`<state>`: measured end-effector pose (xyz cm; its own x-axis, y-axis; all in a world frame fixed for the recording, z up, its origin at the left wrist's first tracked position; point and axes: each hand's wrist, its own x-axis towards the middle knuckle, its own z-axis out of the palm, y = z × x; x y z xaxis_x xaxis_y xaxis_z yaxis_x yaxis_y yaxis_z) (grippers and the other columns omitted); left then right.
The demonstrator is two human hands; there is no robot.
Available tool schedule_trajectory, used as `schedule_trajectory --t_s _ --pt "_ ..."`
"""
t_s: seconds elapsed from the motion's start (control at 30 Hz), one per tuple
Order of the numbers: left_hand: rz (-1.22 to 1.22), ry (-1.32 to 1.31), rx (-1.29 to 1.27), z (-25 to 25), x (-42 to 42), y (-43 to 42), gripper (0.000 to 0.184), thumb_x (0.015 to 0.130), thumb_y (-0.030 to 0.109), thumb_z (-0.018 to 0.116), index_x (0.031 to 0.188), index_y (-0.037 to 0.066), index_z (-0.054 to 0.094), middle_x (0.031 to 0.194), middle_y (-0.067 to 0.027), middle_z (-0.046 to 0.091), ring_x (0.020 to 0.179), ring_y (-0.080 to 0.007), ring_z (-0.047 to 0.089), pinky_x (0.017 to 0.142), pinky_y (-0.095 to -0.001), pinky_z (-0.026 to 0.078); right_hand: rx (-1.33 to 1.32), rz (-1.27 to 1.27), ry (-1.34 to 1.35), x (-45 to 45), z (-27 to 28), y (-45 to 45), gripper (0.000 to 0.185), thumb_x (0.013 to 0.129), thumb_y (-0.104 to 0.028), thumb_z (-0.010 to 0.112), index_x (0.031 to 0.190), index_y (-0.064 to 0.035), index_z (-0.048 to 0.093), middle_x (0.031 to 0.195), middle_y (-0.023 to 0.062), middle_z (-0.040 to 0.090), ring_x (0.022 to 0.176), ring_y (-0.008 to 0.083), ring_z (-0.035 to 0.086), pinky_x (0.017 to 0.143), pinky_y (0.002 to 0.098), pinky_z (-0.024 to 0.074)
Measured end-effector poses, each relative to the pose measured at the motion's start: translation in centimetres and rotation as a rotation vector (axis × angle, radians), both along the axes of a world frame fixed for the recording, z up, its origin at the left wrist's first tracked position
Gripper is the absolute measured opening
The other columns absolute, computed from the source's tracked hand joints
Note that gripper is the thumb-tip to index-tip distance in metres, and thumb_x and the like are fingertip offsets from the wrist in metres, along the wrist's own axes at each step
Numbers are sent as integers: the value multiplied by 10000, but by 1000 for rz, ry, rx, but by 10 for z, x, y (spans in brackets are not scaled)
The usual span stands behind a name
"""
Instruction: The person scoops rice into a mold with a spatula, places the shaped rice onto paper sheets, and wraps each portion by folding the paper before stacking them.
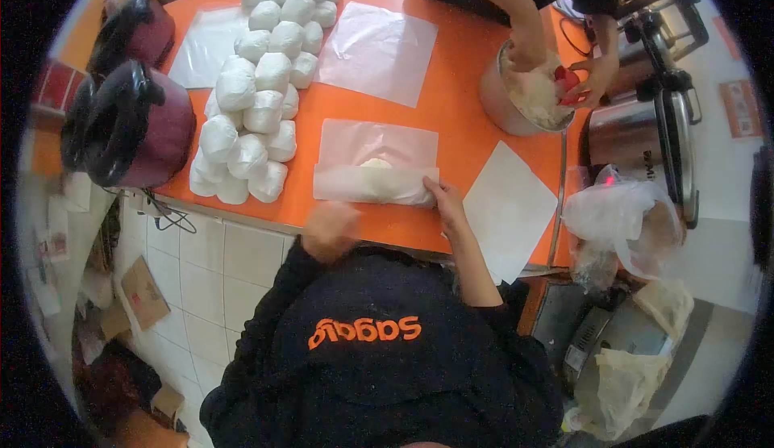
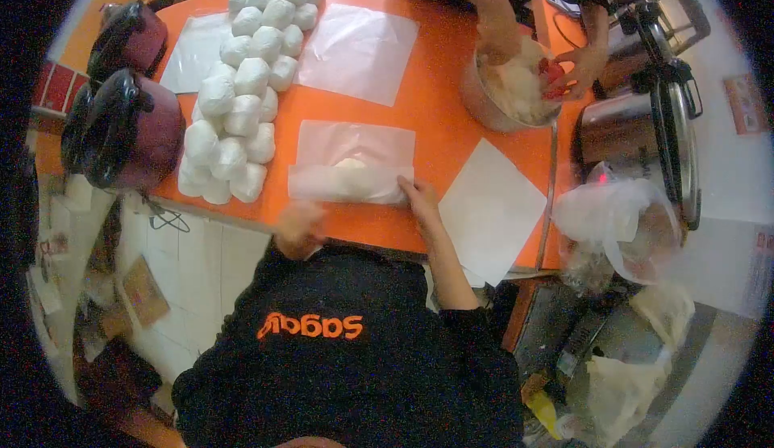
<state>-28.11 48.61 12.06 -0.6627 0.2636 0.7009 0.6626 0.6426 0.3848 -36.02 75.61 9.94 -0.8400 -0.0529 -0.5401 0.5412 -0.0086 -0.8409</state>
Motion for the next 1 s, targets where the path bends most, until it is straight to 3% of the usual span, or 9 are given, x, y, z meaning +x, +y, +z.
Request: schedule_trajectory --t_s 0.07,0.17,0.3,0.37,0.43,0.5,0.63,0.83,1.0 --pt "-104 -344 -275 26 0 28 509 791 190 637 1266 64 504 1325 -107 492 1220 -266 465 1021 -442 357 -2 5 -13 3 2 1 354 896 -281 612 1047 38 634 952 74 664 848 151 612 752 290 479" --pt "64 -439 -465 6 -5 38 686 780 266 647 1391 91 390 1472 -46 343 1365 -240 305 1104 -454 237 55 -2 16 -3 3 7 327 887 -282 613 1006 20 655 904 73 667 821 145 596 750 284 455" --pt "107 -495 -489 0 -5 39 771 770 313 651 1433 99 319 1513 -66 269 1407 -240 224 1125 -476 180 389 155 472 -55 21 -4 326 871 -278 621 1021 11 635 945 126 664 873 232 618 789 333 475" --pt "131 -493 -461 0 -4 40 778 762 324 654 1430 100 324 1510 -68 276 1406 -240 226 1123 -483 181 641 422 839 -92 31 -29 335 847 -253 629 1077 -11 607 1056 169 625 975 309 593 840 394 475" --pt "146 -492 -470 2 -6 42 782 756 334 658 1427 100 328 1509 -71 275 1408 -243 221 1126 -487 174 874 710 1029 -123 27 -56 360 806 -260 665 1063 -19 585 1068 162 599 1008 306 573 813 417 477" --pt "161 -468 -485 4 -13 41 783 753 340 660 1423 101 332 1509 -74 274 1409 -246 217 1127 -491 169 913 873 827 -136 38 -72 463 760 -300 707 1100 -17 570 1057 162 601 995 313 577 814 414 478" --pt "142 -463 -470 6 -18 40 774 755 345 660 1417 104 338 1505 -78 280 1408 -252 215 1131 -493 161 772 1048 781 -169 21 -79 567 658 -352 791 1083 -38 588 995 151 622 936 308 595 786 396 482" --pt "125 -447 -415 1 -23 40 747 759 328 664 1404 111 357 1478 -83 321 1393 -255 248 1127 -491 181 604 1174 617 -190 17 -77 253 719 -247 764 838 -51 656 838 120 637 812 239 615 722 352 483" --pt "180 -289 -395 -18 -33 39 615 791 254 635 1355 116 432 1379 -81 437 1307 -258 376 1086 -454 277 537 1280 1019 -142 69 -69 123 785 -179 642 826 -65 664 786 114 640 763 309 628 667 408 493"
